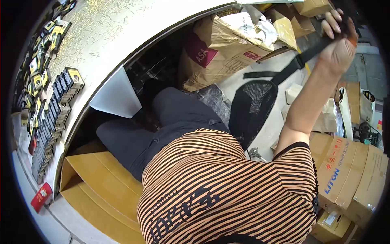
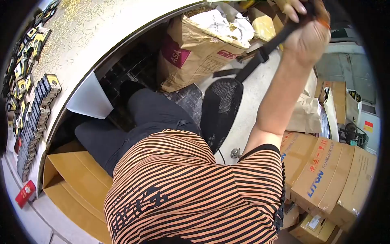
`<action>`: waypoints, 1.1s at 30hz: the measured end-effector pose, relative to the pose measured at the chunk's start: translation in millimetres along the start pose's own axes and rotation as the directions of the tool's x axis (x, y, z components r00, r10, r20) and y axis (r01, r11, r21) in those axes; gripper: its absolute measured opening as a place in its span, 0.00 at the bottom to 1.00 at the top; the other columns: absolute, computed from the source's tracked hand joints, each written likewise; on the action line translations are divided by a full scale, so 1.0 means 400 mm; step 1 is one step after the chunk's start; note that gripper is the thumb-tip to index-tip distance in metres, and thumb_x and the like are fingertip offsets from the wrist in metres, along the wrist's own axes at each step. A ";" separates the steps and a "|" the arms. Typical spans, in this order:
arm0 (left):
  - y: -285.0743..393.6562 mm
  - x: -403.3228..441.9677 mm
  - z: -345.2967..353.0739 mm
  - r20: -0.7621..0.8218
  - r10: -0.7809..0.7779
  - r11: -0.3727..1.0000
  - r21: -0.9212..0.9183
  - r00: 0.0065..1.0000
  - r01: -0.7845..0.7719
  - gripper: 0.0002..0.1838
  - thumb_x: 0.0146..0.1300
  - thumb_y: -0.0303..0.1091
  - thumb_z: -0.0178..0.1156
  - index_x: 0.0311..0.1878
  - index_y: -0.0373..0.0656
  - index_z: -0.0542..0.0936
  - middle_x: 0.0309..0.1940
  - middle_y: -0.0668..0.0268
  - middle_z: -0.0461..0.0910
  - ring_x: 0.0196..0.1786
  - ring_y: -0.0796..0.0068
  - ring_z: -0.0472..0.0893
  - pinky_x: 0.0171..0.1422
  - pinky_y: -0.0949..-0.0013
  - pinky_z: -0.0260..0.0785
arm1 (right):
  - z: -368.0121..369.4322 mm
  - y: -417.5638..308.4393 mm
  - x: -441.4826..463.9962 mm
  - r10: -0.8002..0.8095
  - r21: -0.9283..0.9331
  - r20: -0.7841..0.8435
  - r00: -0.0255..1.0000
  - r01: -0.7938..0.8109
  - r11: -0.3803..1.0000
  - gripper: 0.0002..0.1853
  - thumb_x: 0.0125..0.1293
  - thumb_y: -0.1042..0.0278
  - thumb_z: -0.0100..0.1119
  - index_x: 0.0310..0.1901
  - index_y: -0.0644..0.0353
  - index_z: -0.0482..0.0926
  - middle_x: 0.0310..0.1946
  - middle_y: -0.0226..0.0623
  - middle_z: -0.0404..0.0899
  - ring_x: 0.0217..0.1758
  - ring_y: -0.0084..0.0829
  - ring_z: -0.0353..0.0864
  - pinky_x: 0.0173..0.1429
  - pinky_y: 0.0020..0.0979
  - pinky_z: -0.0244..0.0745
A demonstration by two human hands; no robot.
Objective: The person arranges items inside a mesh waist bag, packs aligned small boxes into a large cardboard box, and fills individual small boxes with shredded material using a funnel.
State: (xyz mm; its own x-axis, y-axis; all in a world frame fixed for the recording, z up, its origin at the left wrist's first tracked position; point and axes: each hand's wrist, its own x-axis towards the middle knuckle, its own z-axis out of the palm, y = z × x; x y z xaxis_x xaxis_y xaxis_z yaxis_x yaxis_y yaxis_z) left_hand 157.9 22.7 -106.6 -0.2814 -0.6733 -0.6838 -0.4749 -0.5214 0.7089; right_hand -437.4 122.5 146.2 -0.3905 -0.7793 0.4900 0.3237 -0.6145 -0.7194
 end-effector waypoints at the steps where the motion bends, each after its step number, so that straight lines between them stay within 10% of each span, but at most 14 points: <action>1: -0.003 0.002 0.005 0.006 0.007 1.000 0.005 1.000 -0.007 0.11 0.71 0.37 0.50 0.47 0.40 0.73 0.24 0.65 0.75 0.24 0.76 0.73 0.26 0.77 0.64 | 0.031 0.032 0.026 -0.143 -0.170 -0.094 0.985 0.126 0.977 0.14 0.69 0.69 0.52 0.52 0.65 0.67 0.39 0.38 0.70 0.32 0.21 0.68 0.28 0.21 0.68; 3: -0.008 -0.001 0.011 -0.002 0.025 1.000 0.015 1.000 -0.025 0.11 0.71 0.37 0.50 0.47 0.40 0.73 0.24 0.65 0.75 0.25 0.75 0.73 0.26 0.77 0.64 | -0.019 0.070 0.074 -0.295 -0.326 -0.148 0.944 0.235 0.915 0.17 0.72 0.65 0.50 0.57 0.64 0.68 0.42 0.39 0.74 0.30 0.20 0.73 0.25 0.22 0.72; 5: -0.009 -0.008 0.002 -0.009 0.038 0.998 0.045 0.999 -0.038 0.11 0.71 0.37 0.50 0.47 0.40 0.73 0.24 0.65 0.75 0.25 0.75 0.73 0.26 0.77 0.64 | -0.237 0.068 0.113 -0.363 -0.386 0.130 0.923 0.384 0.839 0.15 0.72 0.64 0.50 0.54 0.65 0.70 0.40 0.39 0.74 0.28 0.20 0.72 0.24 0.19 0.69; 6: -0.006 -0.006 0.001 -0.004 0.048 0.997 0.060 0.999 -0.048 0.11 0.71 0.37 0.50 0.47 0.39 0.73 0.24 0.64 0.75 0.25 0.75 0.73 0.27 0.77 0.64 | 0.044 0.165 0.079 -0.367 -0.386 0.130 0.921 0.389 0.837 0.15 0.72 0.64 0.50 0.54 0.65 0.70 0.40 0.39 0.74 0.28 0.20 0.72 0.24 0.19 0.69; 8: -0.001 0.006 0.001 0.013 0.076 0.993 0.086 0.997 -0.077 0.11 0.71 0.36 0.50 0.47 0.39 0.74 0.25 0.64 0.75 0.25 0.75 0.74 0.27 0.76 0.65 | 0.189 0.273 0.163 -0.209 -0.104 0.034 0.977 0.211 0.972 0.15 0.73 0.63 0.50 0.52 0.66 0.71 0.37 0.39 0.75 0.26 0.20 0.72 0.23 0.18 0.70; 12: -0.004 0.008 -0.014 0.000 0.126 0.983 0.133 0.992 -0.125 0.11 0.71 0.36 0.50 0.47 0.39 0.74 0.25 0.64 0.76 0.26 0.75 0.74 0.28 0.76 0.65 | 0.406 0.438 0.153 0.059 -0.306 0.243 0.968 0.019 0.952 0.15 0.71 0.65 0.53 0.51 0.69 0.74 0.32 0.38 0.78 0.22 0.20 0.72 0.21 0.18 0.70; 13: -0.006 0.003 -0.020 -0.002 0.131 0.980 0.148 0.991 -0.130 0.11 0.71 0.36 0.50 0.47 0.39 0.74 0.25 0.64 0.76 0.26 0.75 0.74 0.28 0.76 0.65 | 0.413 0.561 0.204 0.137 -0.161 0.539 0.831 -0.059 0.985 0.20 0.70 0.64 0.55 0.56 0.71 0.70 0.35 0.42 0.79 0.22 0.22 0.72 0.20 0.18 0.70; 14: -0.008 -0.001 -0.026 -0.003 0.136 0.977 0.165 0.991 -0.134 0.11 0.71 0.36 0.50 0.47 0.39 0.74 0.25 0.64 0.76 0.26 0.75 0.74 0.28 0.76 0.65 | 0.503 0.531 0.109 0.221 -0.629 0.308 0.925 0.023 0.777 0.08 0.62 0.68 0.61 0.40 0.61 0.80 0.28 0.35 0.78 0.27 0.22 0.75 0.32 0.22 0.74; 15: -0.010 -0.005 -0.029 -0.002 0.141 0.974 0.179 0.990 -0.138 0.11 0.71 0.36 0.50 0.47 0.39 0.74 0.26 0.63 0.76 0.27 0.75 0.74 0.29 0.76 0.65 | 0.552 0.591 0.084 0.290 -0.413 0.305 0.907 -0.148 0.898 0.08 0.58 0.68 0.64 0.34 0.64 0.83 0.23 0.35 0.80 0.21 0.24 0.76 0.29 0.24 0.74; 16: -0.012 -0.011 -0.031 0.002 0.143 0.971 0.193 0.990 -0.141 0.11 0.71 0.35 0.50 0.47 0.39 0.74 0.26 0.63 0.76 0.27 0.74 0.75 0.29 0.76 0.66 | 0.609 0.689 0.058 0.131 -0.422 0.339 0.932 0.026 0.906 0.14 0.56 0.62 0.62 0.23 0.67 0.81 0.17 0.41 0.77 0.17 0.33 0.74 0.24 0.33 0.74; 24: -0.029 -0.030 -0.027 0.004 0.197 0.942 0.276 0.980 -0.190 0.11 0.70 0.35 0.50 0.47 0.38 0.75 0.27 0.62 0.77 0.28 0.74 0.76 0.31 0.76 0.67 | 0.852 0.976 -0.469 0.456 -0.342 0.483 0.747 -0.318 0.884 0.07 0.56 0.71 0.59 0.32 0.64 0.73 0.29 0.47 0.77 0.34 0.47 0.77 0.38 0.41 0.72; 33: -0.001 -0.046 -0.044 0.035 0.236 0.880 0.416 0.971 -0.229 0.11 0.70 0.34 0.49 0.47 0.38 0.76 0.28 0.62 0.78 0.30 0.73 0.77 0.33 0.75 0.68 | 0.924 1.118 -0.565 0.299 -0.456 0.747 0.594 0.130 0.881 0.08 0.53 0.66 0.60 0.32 0.61 0.77 0.30 0.46 0.80 0.28 0.51 0.77 0.34 0.43 0.74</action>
State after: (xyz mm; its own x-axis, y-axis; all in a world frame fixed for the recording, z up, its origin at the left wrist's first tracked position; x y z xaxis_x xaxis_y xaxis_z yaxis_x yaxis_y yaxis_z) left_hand 177.8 26.2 -91.4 -0.4147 -0.7582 -0.5032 -0.7003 -0.0873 0.7085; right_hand 114.1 -21.2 -104.2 0.5089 -0.7377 0.4436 -0.1584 -0.5868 -0.7941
